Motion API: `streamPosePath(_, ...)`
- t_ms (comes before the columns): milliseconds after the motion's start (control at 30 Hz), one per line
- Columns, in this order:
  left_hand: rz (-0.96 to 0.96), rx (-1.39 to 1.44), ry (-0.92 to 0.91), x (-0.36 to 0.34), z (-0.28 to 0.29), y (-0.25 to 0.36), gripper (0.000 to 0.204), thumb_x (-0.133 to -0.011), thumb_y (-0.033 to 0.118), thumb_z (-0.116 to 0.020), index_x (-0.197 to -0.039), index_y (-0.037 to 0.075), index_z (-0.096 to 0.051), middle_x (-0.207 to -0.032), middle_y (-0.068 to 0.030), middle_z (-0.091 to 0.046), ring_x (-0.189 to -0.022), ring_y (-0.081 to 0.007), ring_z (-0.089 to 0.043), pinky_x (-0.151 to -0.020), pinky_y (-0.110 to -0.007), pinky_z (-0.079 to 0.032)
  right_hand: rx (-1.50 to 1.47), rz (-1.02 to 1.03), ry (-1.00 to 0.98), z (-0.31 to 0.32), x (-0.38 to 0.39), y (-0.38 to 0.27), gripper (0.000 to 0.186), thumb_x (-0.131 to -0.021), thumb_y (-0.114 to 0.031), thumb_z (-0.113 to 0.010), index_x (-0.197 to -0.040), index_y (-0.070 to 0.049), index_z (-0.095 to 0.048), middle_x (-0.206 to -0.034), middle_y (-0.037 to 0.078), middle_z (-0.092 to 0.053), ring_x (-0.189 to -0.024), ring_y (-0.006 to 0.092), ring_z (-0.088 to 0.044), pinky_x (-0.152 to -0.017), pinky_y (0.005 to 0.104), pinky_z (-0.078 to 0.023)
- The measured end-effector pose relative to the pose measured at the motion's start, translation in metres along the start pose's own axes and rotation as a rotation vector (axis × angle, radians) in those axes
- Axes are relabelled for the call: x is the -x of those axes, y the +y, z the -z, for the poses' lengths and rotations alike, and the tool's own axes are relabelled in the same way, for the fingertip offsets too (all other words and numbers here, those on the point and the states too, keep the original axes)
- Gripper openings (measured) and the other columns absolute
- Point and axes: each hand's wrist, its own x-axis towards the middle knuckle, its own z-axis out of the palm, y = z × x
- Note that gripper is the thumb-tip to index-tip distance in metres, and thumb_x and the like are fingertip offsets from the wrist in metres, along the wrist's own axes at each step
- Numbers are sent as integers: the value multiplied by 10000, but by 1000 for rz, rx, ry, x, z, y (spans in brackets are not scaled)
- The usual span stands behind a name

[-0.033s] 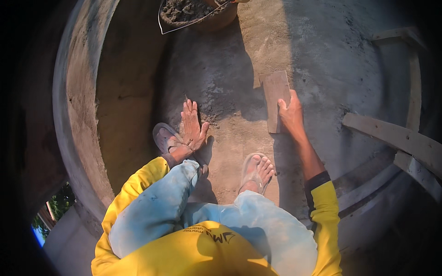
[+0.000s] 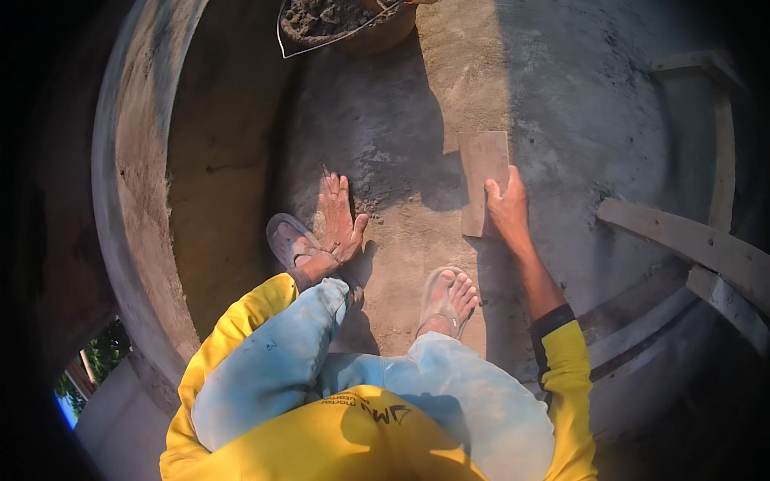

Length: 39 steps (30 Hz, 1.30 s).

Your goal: The person scoops cement from a bucket with a trowel and spreads it along a curved concrete edge, smoothing the surface. They repeatedly transfer cement from the bucket to the edge and level it with the trowel.

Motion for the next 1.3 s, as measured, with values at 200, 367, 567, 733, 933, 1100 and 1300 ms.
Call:
streamPosePath(200,-73,86,15,-33,-33,13,976,-1006,685,-314,-1531,-135,-255,-1626,-333,-229,-1527,-465,-199,-1265,-540,-93,15,-26,-57,-83,36,-2,329,-915,-225,-710,-1027,51,-570,-930,307,-660,-881,515,-630,-787,524,-487)
streamPosePath(367,-38,343,77,-47,-48,31,1003,-1018,704,-182,-1521,-161,-256,-1609,-330,-273,-1512,-465,-249,-1260,-512,-126,-226,-120,-144,-131,47,-36,337,-919,-222,-693,-1084,54,-592,-972,294,-681,-958,494,-655,-850,517,-503)
streamPosePath(567,-139,456,113,-64,-22,50,945,-1038,677,-195,-1554,-113,-244,-1620,-304,-276,-1519,-449,-251,-1254,-500,-165,-356,-180,-245,-145,37,-28,333,-930,-181,-687,-1178,30,-619,-1055,216,-719,-1020,342,-698,-892,429,-526)
streamPosePath(733,-251,398,413,-107,41,83,798,-1081,577,-264,-1561,-59,-286,-1617,-276,-300,-1504,-429,-295,-1243,-475,-209,-780,-153,-108,-111,-1,-67,297,-979,-145,-640,-1224,22,-623,-1108,116,-715,-994,192,-648,-893,370,-518)
streamPosePath(933,344,689,807,-213,131,45,703,-1078,511,-388,-1453,-82,-434,-1429,-229,-512,-1328,-314,-498,-1142,-428,-353,-591,165,108,-1,-83,-181,257,-975,-151,-632,-1153,34,-616,-981,164,-717,-867,242,-682,-796,406,-543)
streamPosePath(1100,749,785,515,-280,158,14,703,-1053,541,-393,-1244,-90,-638,-1169,-176,-693,-1115,-313,-606,-1033,-449,-418,-52,617,403,50,-137,-281,391,-912,-53,-683,-1275,33,-566,-980,217,-711,-840,352,-730,-769,463,-592)
streamPosePath(1300,802,1447,619,-281,189,55,352,-1082,373,-456,-1014,101,-669,-1011,-64,-690,-968,-230,-656,-931,-437,-488,-8,451,606,146,-81,-231,342,-939,-45,-673,-1261,27,-584,-979,200,-706,-777,309,-731,-637,381,-601)
